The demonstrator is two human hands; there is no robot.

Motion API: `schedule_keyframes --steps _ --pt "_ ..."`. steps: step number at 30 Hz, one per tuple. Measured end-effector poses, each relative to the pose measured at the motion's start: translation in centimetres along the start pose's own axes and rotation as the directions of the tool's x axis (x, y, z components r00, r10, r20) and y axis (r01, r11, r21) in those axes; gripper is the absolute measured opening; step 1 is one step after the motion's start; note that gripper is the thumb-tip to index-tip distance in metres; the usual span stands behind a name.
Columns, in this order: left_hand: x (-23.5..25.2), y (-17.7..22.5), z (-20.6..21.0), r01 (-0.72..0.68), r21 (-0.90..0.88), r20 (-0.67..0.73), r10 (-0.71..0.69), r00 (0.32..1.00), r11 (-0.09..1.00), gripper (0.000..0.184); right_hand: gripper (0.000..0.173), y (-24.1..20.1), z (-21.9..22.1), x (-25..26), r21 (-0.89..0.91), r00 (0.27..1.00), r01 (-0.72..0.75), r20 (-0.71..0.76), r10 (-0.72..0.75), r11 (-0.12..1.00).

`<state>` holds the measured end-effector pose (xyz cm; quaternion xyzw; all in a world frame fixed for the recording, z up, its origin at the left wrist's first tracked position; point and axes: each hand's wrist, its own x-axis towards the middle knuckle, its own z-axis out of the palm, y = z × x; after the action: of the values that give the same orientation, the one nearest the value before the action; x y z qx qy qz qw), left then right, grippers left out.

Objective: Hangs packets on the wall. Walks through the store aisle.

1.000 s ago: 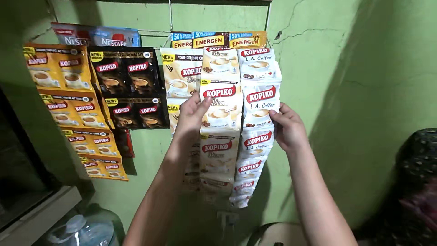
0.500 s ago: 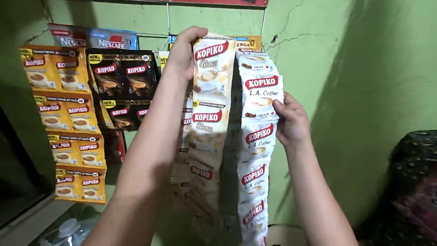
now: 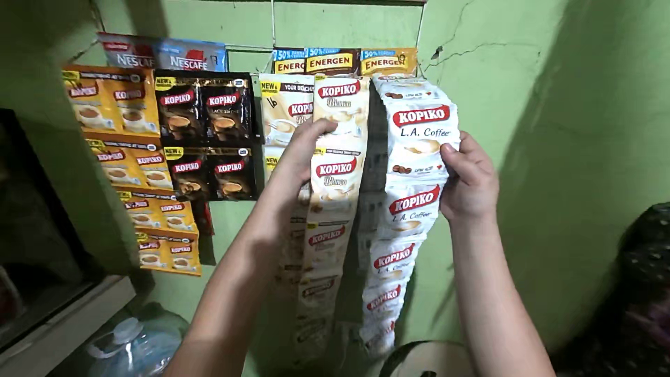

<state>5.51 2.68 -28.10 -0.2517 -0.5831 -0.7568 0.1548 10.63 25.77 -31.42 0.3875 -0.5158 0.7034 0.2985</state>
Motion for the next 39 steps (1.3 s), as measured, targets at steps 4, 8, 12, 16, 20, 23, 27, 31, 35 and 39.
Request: schedule_keyframes --steps 4,8,12,16,20,23,27,31,35,39 --pt "2.2 1.8 1.1 -0.025 0.156 -0.009 0.026 1.000 0.987 0.040 0.027 0.6 0.1 -0.8 -0.008 1.000 -0.013 -0.007 0.013 1.000" --pt "2.3 0.9 1.5 0.036 0.184 0.012 -0.039 0.999 0.982 0.039 0.026 4.0 -0.8 -3.4 -0.015 0.976 -0.193 -0.102 0.191 0.981" --pt "0.7 -2.5 -0.7 0.062 0.193 0.051 -0.073 0.996 0.979 0.037 0.024 7.8 -1.7 -5.6 -0.060 0.931 -0.335 -0.173 0.321 0.940" --pt "-4.0 -7.3 -2.4 0.064 0.362 0.068 -0.094 0.993 0.930 0.030 0.048 8.8 -2.0 -8.2 -0.247 0.916 -0.400 -0.137 0.377 0.883" --pt "-11.0 -12.6 -3.7 0.381 0.582 -0.169 -0.351 0.921 0.718 0.068 0.040 11.1 -3.6 -13.3 -0.290 0.866 -0.500 -0.141 0.480 0.816" --pt "-15.5 -16.1 -3.9 0.519 0.556 -0.208 -0.496 0.843 0.649 0.074 0.027 13.6 -4.8 -18.2 -0.360 0.843 -0.525 -0.096 0.529 0.771" --pt "-21.3 -19.8 -3.8 0.608 0.516 -0.211 -0.598 0.773 0.603 0.064 0.035 14.8 -5.6 -24.8 -0.398 0.700 -0.697 -0.193 0.688 0.597" --pt "-25.8 -24.0 -4.7 0.664 0.439 -0.188 -0.661 0.727 0.605 0.065 0.036 15.3 -6.0 -30.0 -0.348 0.580 -0.796 -0.208 0.788 0.495" --pt "-29.9 -25.5 -4.3 0.730 0.276 -0.235 -0.693 0.682 0.625 0.054 0.032 15.9 -5.4 -33.8 -0.159 0.455 -0.890 -0.238 0.858 0.428" --pt "-32.5 -26.2 -4.2 0.798 0.069 -0.275 -0.757 0.592 0.599 0.050 0.035 17.0 -5.3 -37.3 -0.013 0.343 -0.939 -0.137 0.929 0.345"
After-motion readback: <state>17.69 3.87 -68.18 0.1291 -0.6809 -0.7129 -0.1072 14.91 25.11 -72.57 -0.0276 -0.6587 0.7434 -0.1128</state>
